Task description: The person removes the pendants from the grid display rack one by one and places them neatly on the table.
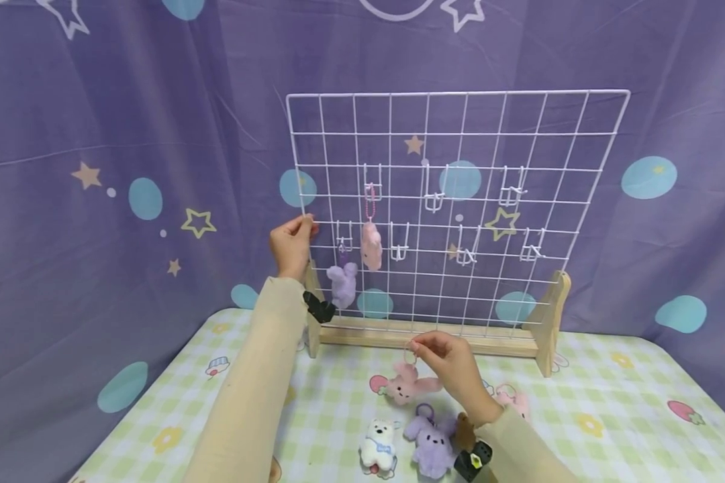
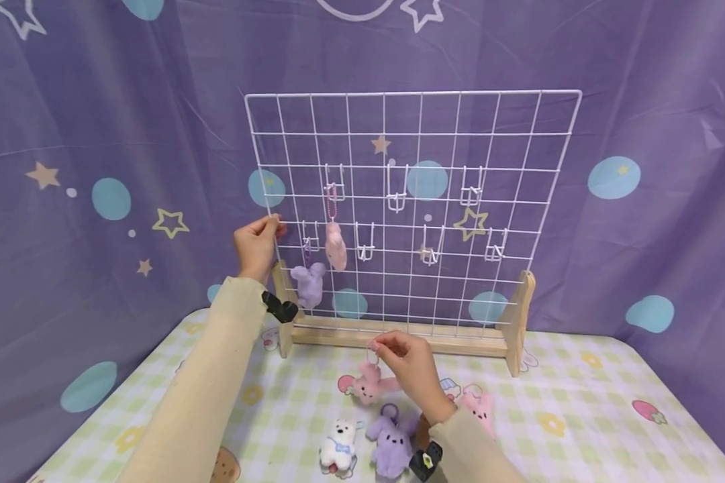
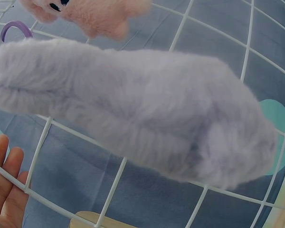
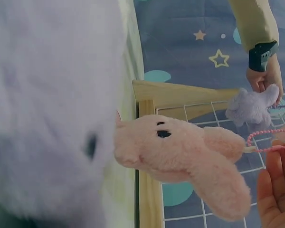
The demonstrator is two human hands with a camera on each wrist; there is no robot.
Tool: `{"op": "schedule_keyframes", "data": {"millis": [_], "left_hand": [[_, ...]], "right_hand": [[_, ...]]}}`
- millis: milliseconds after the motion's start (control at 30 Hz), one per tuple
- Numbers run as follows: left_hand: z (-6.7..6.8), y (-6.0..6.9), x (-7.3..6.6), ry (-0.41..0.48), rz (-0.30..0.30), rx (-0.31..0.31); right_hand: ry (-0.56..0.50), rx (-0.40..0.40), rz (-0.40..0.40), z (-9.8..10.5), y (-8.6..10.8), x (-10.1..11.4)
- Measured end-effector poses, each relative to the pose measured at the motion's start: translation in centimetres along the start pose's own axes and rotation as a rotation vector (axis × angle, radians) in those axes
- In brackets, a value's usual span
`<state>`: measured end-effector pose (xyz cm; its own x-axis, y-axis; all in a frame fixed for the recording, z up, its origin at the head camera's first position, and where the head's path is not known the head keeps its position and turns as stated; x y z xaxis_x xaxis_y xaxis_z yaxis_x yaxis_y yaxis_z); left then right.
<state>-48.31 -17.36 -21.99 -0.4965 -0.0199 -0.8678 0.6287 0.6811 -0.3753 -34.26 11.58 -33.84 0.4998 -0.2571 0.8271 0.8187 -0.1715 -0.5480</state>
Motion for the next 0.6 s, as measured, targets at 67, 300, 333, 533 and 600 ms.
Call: {"op": "schedule_keyframes", "data": {"millis": [67, 300, 333, 533, 600], "left_hand": [[0.0, 0.0, 0.0, 0.000, 0.003, -0.002], [0.1, 0.0, 0.2, -0.014, 0.014, 0.005], [0.1, 0.0, 0.2, -0.012, 0.014, 0.006], [0.0, 0.0, 0.1, -0.001, 0.012, 0.008], [-0.1, -0.1, 0.1, 0.002, 0.012, 0.007]], "right_hand": [[0.002, -0.012, -0.006, 0.2, -0.1, 0.7], [0.008, -0.044, -0.087, 1.1, -0.5, -1.6], [0.011, -0.052, -0.104, 1.2, -0.6, -2.3], [0.023, -0.097, -0.179, 2.2, -1.1, -5.4], [0.018, -0.103, -0.188, 2.4, -1.2, -5.8]]}}
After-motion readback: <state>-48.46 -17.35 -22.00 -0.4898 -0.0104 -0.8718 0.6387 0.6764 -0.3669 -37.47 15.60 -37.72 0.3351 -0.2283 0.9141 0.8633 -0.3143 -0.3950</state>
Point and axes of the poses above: each hand's wrist, its own y-axis away from the middle knuckle, its own z-axis out of the back of the hand, x = y × z, the point moved 9 cm from there along -y, towards the middle knuckle, and after that the axes turned 15 degrees about -x, right-handed, at the moved point
